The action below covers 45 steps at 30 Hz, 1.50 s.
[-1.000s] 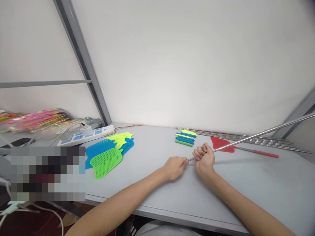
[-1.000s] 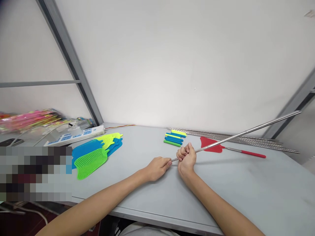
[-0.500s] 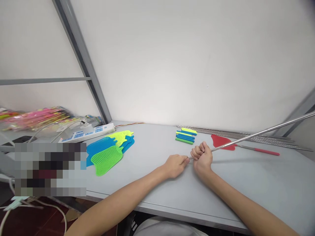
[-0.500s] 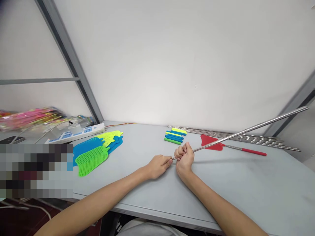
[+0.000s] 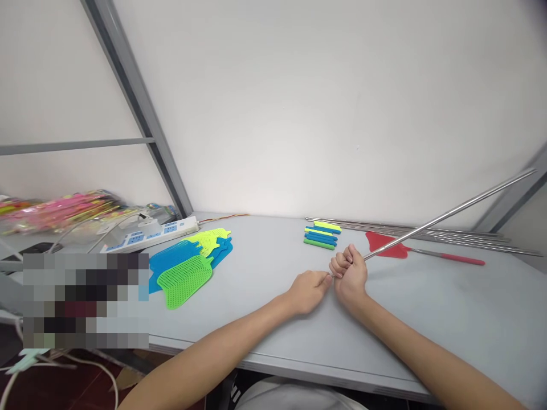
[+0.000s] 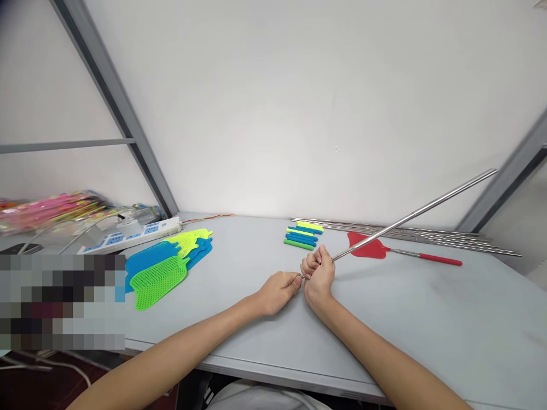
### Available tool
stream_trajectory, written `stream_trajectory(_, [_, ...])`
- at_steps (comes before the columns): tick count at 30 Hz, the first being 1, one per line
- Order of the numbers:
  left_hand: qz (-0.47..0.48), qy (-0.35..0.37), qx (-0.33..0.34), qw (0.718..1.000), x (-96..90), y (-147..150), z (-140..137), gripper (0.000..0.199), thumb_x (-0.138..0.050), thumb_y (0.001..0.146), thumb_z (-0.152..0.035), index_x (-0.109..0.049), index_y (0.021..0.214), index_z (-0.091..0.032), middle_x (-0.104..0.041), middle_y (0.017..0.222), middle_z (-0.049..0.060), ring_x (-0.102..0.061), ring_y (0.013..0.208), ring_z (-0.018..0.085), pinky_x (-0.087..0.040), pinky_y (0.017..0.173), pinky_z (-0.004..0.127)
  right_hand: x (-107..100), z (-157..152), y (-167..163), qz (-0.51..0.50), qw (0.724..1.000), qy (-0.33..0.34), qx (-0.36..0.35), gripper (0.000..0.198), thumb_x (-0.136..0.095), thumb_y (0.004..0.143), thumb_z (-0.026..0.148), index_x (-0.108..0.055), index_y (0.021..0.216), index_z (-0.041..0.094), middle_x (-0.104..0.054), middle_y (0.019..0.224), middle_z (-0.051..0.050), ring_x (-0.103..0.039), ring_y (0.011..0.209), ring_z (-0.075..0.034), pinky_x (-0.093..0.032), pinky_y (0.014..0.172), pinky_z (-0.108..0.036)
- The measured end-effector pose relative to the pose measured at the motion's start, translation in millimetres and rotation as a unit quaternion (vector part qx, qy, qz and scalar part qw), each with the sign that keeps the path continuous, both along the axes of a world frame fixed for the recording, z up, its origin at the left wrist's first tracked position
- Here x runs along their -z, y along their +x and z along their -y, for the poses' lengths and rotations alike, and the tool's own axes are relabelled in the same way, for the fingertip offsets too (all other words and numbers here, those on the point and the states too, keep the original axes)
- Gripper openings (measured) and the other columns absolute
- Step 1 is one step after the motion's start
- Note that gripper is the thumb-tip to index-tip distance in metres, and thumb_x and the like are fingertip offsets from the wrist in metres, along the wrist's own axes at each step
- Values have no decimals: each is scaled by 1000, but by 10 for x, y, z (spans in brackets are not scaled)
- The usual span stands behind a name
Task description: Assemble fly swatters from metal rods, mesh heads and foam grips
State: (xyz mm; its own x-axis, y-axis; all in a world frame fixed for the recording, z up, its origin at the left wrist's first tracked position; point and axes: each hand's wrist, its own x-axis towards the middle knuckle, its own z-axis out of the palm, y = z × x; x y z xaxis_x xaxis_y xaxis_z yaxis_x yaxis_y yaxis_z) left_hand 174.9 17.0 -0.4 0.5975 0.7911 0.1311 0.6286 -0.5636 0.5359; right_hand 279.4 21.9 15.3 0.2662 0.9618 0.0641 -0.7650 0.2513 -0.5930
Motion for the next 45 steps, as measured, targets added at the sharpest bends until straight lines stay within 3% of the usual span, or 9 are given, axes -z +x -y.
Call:
stream_trajectory(8, [118, -78, 20, 990, -75, 65, 58, 45, -10, 80, -47, -33, 58, -16, -33, 53, -3, -31, 50, 8, -27, 47, 20, -155, -55, 107, 29, 997, -40, -61, 29, -44, 71, 32, -25, 54, 18, -15, 41, 9, -12, 32, -4, -10, 30, -18])
stream_trajectory(16, [221, -132, 8, 966, -170, 38, 29, 51, -8, 81, -46, -45, 67, -14, -35, 49, -4, -32, 47, 8, -27, 46, 19, -173, -77, 138, 2, 998, -33, -58, 28, -45, 70, 30, -25, 54, 18, -16, 41, 8, -14, 32, -4, -13, 30, -18])
stream_trajectory(23, [172, -49, 5, 984, -233, 51, 48, 40, -24, 80, -43, -46, 63, -14, -40, 53, -4, -34, 49, 7, -27, 47, 19, -142, -46, 84, -21, 996, -38, -72, 29, -46, 70, 30, -26, 54, 18, -17, 40, 8, -15, 32, -4, -14, 31, -18])
stream_trajectory(29, [146, 26, -7, 989, -268, 26, 12, 33, -26, 81, -35, -48, 65, -15, -46, 58, -3, -38, 53, 8, -28, 51, 19, -141, -48, 51, -44, 995, -20, -87, 28, -46, 71, 30, -27, 54, 17, -19, 42, 8, -18, 33, -4, -19, 33, -18])
stream_trajectory(39, [113, 33, -18, 993, -244, -33, -18, 37, -21, 81, -39, -35, 56, -16, -34, 50, -4, -29, 48, 7, -24, 47, 20, -137, -104, 141, -64, 996, -6, -61, 26, -41, 74, 29, -28, 55, 17, -19, 42, 8, -17, 34, -4, -18, 33, -18])
stream_trajectory(45, [123, -26, -6, 992, -108, -16, -31, 37, -20, 81, -40, -33, 56, -16, -33, 51, -4, -29, 49, 8, -25, 47, 21, -30, -34, 34, -47, 998, 3, -46, 30, -41, 74, 31, -25, 53, 17, -14, 40, 8, -13, 33, -4, -11, 32, -19])
